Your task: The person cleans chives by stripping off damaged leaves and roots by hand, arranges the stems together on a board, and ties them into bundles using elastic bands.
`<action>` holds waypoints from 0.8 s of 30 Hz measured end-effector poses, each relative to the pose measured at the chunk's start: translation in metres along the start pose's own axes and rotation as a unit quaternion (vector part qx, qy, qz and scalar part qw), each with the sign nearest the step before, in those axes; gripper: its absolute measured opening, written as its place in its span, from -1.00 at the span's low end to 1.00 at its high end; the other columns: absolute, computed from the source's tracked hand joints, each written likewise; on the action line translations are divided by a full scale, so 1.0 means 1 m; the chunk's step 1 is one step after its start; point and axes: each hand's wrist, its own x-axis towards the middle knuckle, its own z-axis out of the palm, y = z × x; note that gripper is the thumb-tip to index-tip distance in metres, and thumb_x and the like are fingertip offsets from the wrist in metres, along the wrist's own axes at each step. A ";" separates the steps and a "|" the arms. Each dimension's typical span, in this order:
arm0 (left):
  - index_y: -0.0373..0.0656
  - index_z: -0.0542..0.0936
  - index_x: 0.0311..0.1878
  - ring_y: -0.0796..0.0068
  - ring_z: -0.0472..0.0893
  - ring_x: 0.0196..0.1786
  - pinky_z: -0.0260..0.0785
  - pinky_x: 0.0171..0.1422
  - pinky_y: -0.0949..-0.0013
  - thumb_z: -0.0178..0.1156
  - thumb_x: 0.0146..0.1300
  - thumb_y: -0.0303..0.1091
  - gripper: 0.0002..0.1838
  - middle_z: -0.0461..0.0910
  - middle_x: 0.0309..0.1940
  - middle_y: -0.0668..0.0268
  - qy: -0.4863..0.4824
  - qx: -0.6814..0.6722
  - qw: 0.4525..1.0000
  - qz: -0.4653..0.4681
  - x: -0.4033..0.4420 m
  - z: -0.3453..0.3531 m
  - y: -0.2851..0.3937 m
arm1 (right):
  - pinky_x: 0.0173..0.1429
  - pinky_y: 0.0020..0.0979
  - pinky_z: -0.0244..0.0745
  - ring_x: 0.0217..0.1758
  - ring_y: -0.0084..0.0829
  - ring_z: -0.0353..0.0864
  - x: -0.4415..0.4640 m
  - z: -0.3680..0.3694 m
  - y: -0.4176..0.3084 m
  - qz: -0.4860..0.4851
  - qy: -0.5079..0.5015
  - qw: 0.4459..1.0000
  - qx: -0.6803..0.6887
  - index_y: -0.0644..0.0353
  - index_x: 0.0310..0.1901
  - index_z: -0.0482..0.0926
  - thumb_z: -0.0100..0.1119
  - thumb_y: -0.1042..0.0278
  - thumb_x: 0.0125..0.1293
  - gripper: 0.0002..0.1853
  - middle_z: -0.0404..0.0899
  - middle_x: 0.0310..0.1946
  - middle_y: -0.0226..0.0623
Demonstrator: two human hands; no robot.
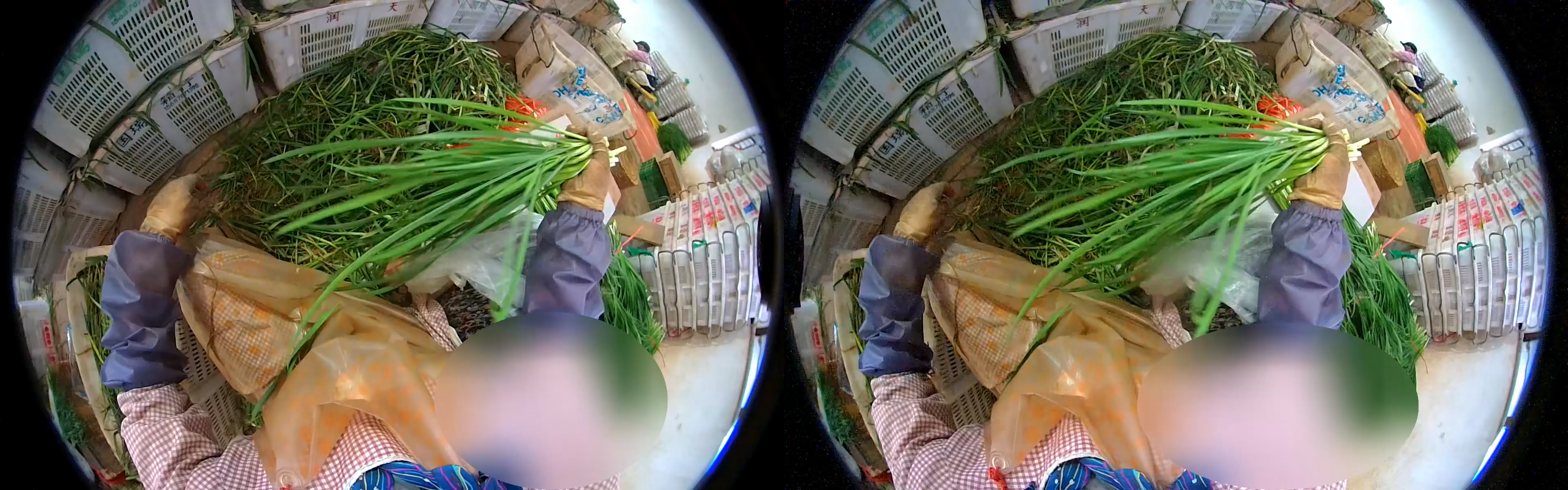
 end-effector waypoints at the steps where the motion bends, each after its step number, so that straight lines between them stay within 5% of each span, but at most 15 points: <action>1: -0.12 0.52 0.03 0.11 0.55 -0.09 0.38 -0.01 0.16 0.18 0.10 -0.39 -0.64 0.57 -0.16 0.06 0.074 0.029 0.993 0.086 -0.004 -0.002 0.001 | -0.26 -0.40 0.57 -0.38 -0.38 0.56 -0.003 0.003 0.005 -0.011 0.001 0.999 0.034 0.26 -0.34 0.48 0.12 0.35 0.24 -0.85 0.55 -0.44 -0.26; 3: -0.10 0.52 0.02 0.14 0.54 -0.02 0.39 0.05 0.22 0.22 0.13 -0.36 -0.66 0.54 -0.08 0.11 0.181 0.045 0.955 0.229 -0.008 -0.008 0.018 | -0.26 -0.40 0.56 -0.39 -0.39 0.56 -0.014 0.014 0.010 -0.002 -0.036 0.998 0.050 0.25 -0.33 0.48 0.12 0.35 0.25 -0.86 0.54 -0.45 -0.26; 5: -0.22 0.48 0.05 0.15 0.49 0.08 0.36 0.13 0.26 0.11 0.17 -0.54 -0.66 0.46 0.07 0.11 0.173 -0.132 0.920 0.327 -0.031 -0.018 0.085 | -0.25 -0.39 0.54 -0.39 -0.41 0.54 -0.025 0.028 0.017 0.005 -0.047 0.996 0.069 0.24 -0.33 0.49 0.11 0.36 0.26 -0.87 0.52 -0.48 -0.27; 9: -0.14 0.57 -0.02 0.05 0.38 0.24 0.24 0.30 0.18 0.30 0.05 -0.42 -0.64 0.36 0.19 0.05 0.248 -0.133 0.824 0.492 -0.053 -0.012 0.181 | -0.29 -0.41 0.52 -0.41 -0.39 0.52 -0.046 0.054 0.035 0.091 -0.087 0.988 0.093 0.20 -0.34 0.48 0.17 0.36 0.23 -0.88 0.49 -0.50 -0.30; 11: -0.16 0.57 -0.09 0.01 0.39 0.22 0.26 0.29 0.15 0.30 0.04 -0.41 -0.68 0.36 0.18 0.00 0.209 -0.198 0.796 0.532 -0.044 0.015 0.214 | -0.39 -0.43 0.45 -0.47 -0.44 0.47 -0.047 0.058 0.038 0.132 -0.144 0.970 0.142 0.14 -0.38 0.46 0.21 0.34 0.20 -0.87 0.44 -0.52 -0.39; 13: -0.22 0.54 -0.12 0.04 0.52 -0.02 0.39 0.04 0.13 0.19 0.19 -0.27 -0.73 0.50 -0.05 -0.02 0.023 -0.241 0.845 0.476 -0.039 0.053 0.213 | -0.50 -0.46 0.34 -0.55 -0.51 0.38 -0.046 0.062 0.025 0.110 -0.123 0.973 0.164 0.05 -0.44 0.40 0.21 0.27 0.20 -0.82 0.38 -0.58 -0.48; 14: -0.22 0.54 -0.15 0.04 0.53 -0.12 0.39 -0.05 0.10 0.16 0.20 -0.21 -0.72 0.52 -0.18 0.00 0.006 -0.201 0.857 0.474 -0.040 0.063 0.202 | -0.53 -0.48 0.25 -0.59 -0.54 0.29 -0.044 0.052 0.011 0.129 -0.194 0.964 0.131 0.05 -0.45 0.38 0.19 0.20 0.21 -0.78 0.34 -0.62 -0.49; 16: -0.22 0.54 -0.23 0.03 0.54 -0.31 0.38 -0.20 0.07 0.12 0.21 -0.21 -0.75 0.54 -0.43 0.03 -0.107 -0.143 0.891 0.418 -0.041 0.070 0.169 | -0.51 -0.50 0.22 -0.60 -0.55 0.23 -0.026 0.022 -0.002 0.092 -0.140 0.977 0.132 0.05 -0.47 0.36 0.16 0.17 0.21 -0.76 0.33 -0.63 -0.49; 20: -0.18 0.57 -0.25 0.02 0.55 -0.18 0.35 -0.08 0.04 0.04 0.13 -0.31 -0.80 0.58 -0.33 0.05 -0.021 0.063 0.976 0.207 -0.038 0.073 0.060 | -0.45 -0.49 0.25 -0.57 -0.51 0.25 0.001 -0.036 -0.027 0.071 -0.122 0.967 0.213 0.09 -0.48 0.39 0.17 0.21 0.20 -0.77 0.36 -0.61 -0.47; 22: -0.20 0.58 -0.22 0.02 0.56 -0.17 0.39 -0.07 0.12 0.08 0.12 -0.33 -0.79 0.57 -0.28 0.04 -0.102 0.106 0.978 0.146 -0.041 0.029 0.066 | -0.43 -0.48 0.26 -0.56 -0.50 0.27 -0.015 -0.026 -0.032 0.076 -0.136 0.964 0.216 0.10 -0.50 0.39 0.19 0.23 0.20 -0.77 0.37 -0.61 -0.46; 24: -0.22 0.57 -0.21 -0.02 0.54 -0.19 0.40 -0.09 0.16 0.13 0.10 -0.38 -0.80 0.55 -0.31 0.00 0.042 0.106 0.971 0.210 -0.036 0.018 0.050 | -0.42 -0.49 0.28 -0.54 -0.49 0.30 -0.020 -0.022 -0.028 0.071 -0.159 0.965 0.196 0.11 -0.49 0.39 0.20 0.24 0.20 -0.77 0.37 -0.61 -0.45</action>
